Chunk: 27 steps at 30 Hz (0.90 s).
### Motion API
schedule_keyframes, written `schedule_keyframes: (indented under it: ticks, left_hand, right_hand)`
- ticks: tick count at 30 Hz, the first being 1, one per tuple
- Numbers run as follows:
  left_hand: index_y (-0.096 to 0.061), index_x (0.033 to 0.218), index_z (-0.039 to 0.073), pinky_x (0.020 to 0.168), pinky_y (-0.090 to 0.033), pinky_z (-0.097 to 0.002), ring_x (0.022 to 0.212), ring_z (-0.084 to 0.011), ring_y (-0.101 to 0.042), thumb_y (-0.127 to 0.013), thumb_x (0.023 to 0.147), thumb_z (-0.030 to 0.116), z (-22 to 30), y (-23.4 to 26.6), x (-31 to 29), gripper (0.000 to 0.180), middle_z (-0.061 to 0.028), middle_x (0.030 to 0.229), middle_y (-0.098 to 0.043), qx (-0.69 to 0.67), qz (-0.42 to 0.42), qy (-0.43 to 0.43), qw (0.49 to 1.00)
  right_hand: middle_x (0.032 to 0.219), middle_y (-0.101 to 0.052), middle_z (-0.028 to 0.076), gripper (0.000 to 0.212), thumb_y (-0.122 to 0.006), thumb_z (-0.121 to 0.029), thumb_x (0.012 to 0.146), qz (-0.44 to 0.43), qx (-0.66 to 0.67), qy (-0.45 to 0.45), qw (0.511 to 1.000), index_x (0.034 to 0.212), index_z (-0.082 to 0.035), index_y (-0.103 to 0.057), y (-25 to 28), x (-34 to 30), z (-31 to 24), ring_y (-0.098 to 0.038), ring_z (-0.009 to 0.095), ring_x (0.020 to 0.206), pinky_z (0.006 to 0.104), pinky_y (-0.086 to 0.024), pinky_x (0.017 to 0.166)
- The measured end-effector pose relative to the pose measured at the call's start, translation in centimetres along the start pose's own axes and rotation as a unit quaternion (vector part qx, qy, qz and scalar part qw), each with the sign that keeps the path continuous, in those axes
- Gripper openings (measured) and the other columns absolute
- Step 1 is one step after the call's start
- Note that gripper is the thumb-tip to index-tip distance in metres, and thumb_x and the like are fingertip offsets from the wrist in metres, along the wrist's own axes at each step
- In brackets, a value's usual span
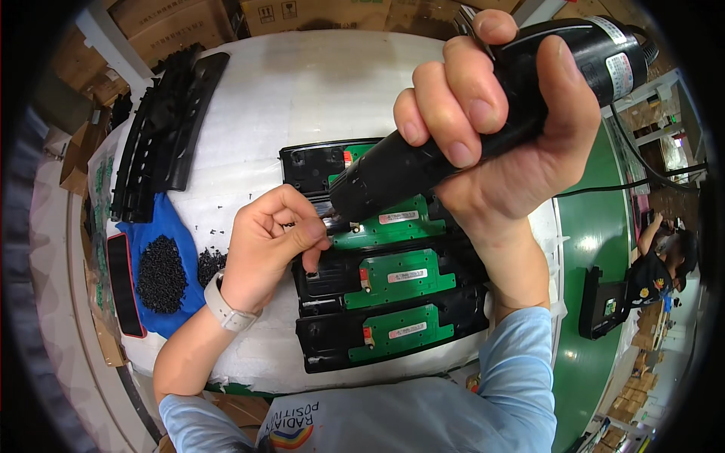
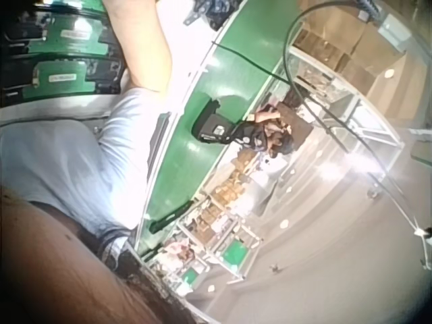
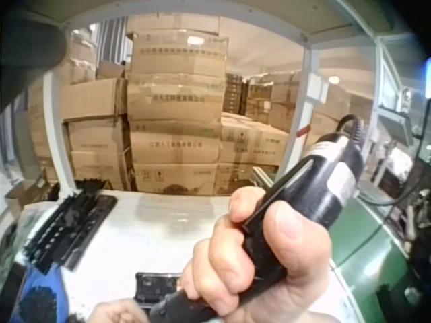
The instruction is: Assembling electronic components by attaching circuit boards to plastic housings using an electric screwdriver.
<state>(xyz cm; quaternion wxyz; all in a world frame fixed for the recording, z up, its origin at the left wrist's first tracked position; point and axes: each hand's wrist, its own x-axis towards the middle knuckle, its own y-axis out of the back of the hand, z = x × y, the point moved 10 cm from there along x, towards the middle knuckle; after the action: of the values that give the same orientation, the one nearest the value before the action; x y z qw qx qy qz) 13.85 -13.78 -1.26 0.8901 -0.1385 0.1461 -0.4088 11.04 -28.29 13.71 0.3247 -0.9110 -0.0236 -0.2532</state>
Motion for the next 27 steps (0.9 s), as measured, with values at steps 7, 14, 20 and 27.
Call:
schedule_keyframes:
  ticks: [7,14,20,27]
  left_hand:
    - [-0.054,0.086,0.002,0.051,-0.046,-0.0210,0.053,-0.0109,-0.058,-0.062,0.090,0.008,-0.1,0.2,0.0,0.011,-0.0105,0.073,-0.065,-0.006,-0.005,-0.004,1.000]
    - [-0.055,0.094,0.001,0.056,-0.047,-0.0217,0.062,-0.0122,-0.060,-0.055,0.096,0.017,-0.8,-0.6,-0.3,0.016,-0.0131,0.079,-0.066,-0.050,-0.026,0.023,0.998]
    - [-0.048,0.109,-0.002,0.077,-0.047,-0.0256,0.093,-0.0170,-0.060,-0.042,0.100,0.020,0.4,1.7,0.4,0.025,-0.0200,0.110,-0.060,-0.096,0.038,-0.041,0.994]
    - [-0.046,0.109,-0.003,0.087,-0.052,-0.0312,0.099,-0.0267,-0.064,-0.037,0.099,0.006,-0.1,2.0,0.5,0.016,-0.0255,0.114,-0.058,-0.050,0.100,-0.006,0.994]
  right_hand:
    - [0.065,-0.046,-0.002,0.038,-0.040,-0.043,0.095,-0.010,0.054,-0.005,0.998,0.109,-0.009,-0.052,-0.8,-0.4,0.5,-0.040,0.011,0.048,0.0322,-0.040,0.061]
    - [0.061,-0.047,0.000,0.033,-0.049,-0.035,0.092,0.078,-0.038,-0.001,0.996,0.106,-0.006,-0.053,1.2,0.1,0.8,-0.041,0.012,0.046,0.0307,-0.040,0.056]
    - [0.055,-0.051,0.006,0.021,-0.061,-0.021,0.084,0.080,-0.242,-0.010,0.967,0.086,-0.001,-0.057,2.8,1.4,0.4,-0.047,0.015,0.043,0.0298,-0.039,0.045]
    - [0.055,-0.054,0.002,0.016,-0.070,-0.011,0.078,0.034,-0.248,0.011,0.968,0.072,-0.001,-0.061,3.2,1.9,1.8,-0.050,0.009,0.043,0.0231,-0.036,0.040]
